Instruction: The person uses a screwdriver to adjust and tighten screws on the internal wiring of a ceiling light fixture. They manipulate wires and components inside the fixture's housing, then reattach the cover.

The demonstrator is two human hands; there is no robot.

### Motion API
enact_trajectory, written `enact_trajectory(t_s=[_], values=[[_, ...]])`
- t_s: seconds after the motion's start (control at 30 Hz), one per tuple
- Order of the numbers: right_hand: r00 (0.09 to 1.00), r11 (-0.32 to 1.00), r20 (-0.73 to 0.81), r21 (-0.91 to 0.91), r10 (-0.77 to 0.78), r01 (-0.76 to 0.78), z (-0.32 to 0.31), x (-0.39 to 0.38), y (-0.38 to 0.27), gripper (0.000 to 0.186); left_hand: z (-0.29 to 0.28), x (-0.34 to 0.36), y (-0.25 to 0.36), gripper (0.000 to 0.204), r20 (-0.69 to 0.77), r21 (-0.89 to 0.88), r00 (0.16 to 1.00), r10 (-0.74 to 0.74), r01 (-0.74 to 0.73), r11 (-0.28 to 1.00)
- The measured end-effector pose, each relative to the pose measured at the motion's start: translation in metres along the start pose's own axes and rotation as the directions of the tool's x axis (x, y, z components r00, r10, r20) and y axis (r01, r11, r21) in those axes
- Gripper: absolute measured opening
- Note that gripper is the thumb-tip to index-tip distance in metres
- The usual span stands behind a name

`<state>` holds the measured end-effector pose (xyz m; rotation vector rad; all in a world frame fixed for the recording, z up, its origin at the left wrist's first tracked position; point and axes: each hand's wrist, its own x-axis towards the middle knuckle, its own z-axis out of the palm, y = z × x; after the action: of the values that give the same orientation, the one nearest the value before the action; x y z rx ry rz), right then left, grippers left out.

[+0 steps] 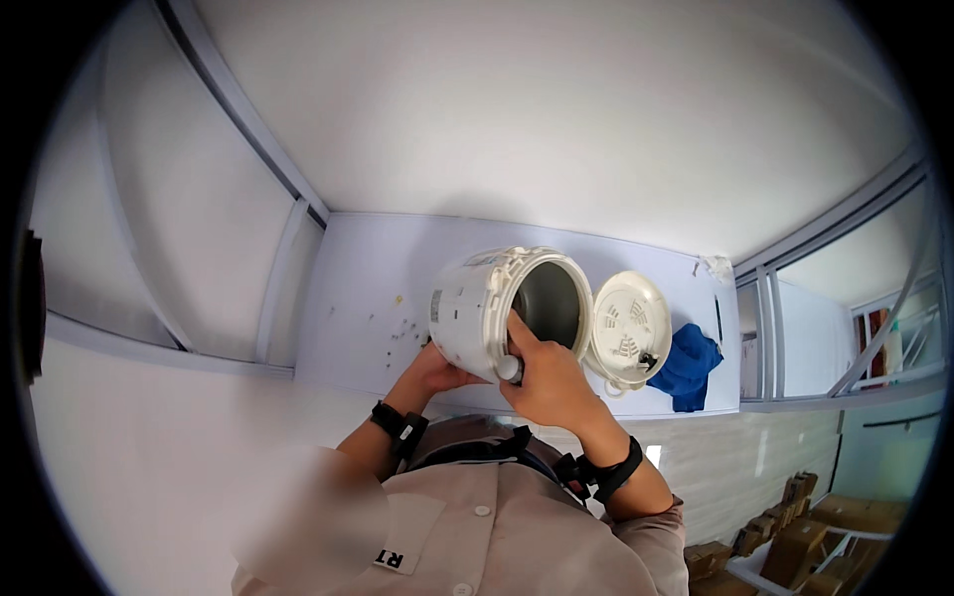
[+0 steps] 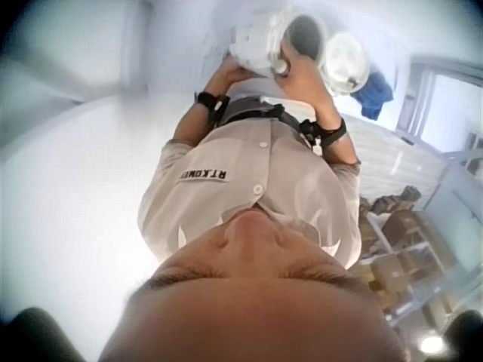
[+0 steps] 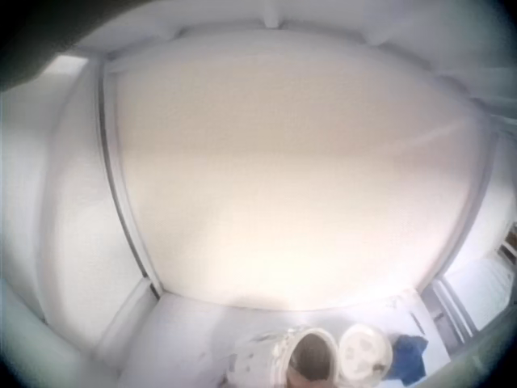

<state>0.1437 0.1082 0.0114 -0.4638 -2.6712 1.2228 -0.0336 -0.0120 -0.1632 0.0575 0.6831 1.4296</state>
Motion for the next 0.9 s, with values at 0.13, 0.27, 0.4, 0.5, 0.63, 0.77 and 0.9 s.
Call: enact_trajectory(t_s=[0.13, 0.27, 0.4, 0.5, 0.63, 0.77, 0.9], values=[[1.0, 1.0, -0.013, 0.019, 0.016, -0.016, -0.001, 0.002, 0.0, 0.093, -0.003, -0.002, -0.006, 0.051, -0.013, -0.053, 0.999, -0.035, 0.035, 0.998], [0.999, 0.998, -0.01, 0.044, 0.034, -0.034, -0.002, 0.002, 0.0, 0.09, -0.003, -0.006, -0.012, 0.051, -0.047, -0.084, 0.999, -0.017, 0.013, 0.996], [1.0, 0.996, -0.02, 0.084, 0.015, -0.013, -0.003, 0.001, 0.008, 0.088, -0.003, -0.006, -0.019, 0.049, -0.067, -0.149, 0.998, -0.002, -0.008, 0.989], [0.997, 0.993, 0.012, 0.089, 0.081, -0.081, -0.007, -0.001, 0.006, 0.086, 0.003, -0.009, -0.022, 0.047, -0.122, -0.179, 0.992, 0.005, -0.028, 0.983], [0.997, 0.995, 0.016, 0.05, 0.082, -0.082, -0.004, -0.005, 0.014, 0.086, 0.009, -0.013, -0.032, 0.049, -0.18, -0.219, 0.983, 0.032, -0.072, 0.973], [0.995, 0.996, 0.077, 0.062, 0.056, -0.061, -0.006, -0.005, 0.011, 0.086, 0.015, -0.018, -0.048, 0.051, -0.253, -0.316, 0.965, 0.073, -0.153, 0.936], [0.998, 0.998, 0.06, 0.062, -0.036, 0.032, -0.005, -0.006, 0.019, 0.085, 0.027, -0.025, -0.058, 0.058, -0.32, -0.358, 0.938, 0.131, -0.248, 0.9]])
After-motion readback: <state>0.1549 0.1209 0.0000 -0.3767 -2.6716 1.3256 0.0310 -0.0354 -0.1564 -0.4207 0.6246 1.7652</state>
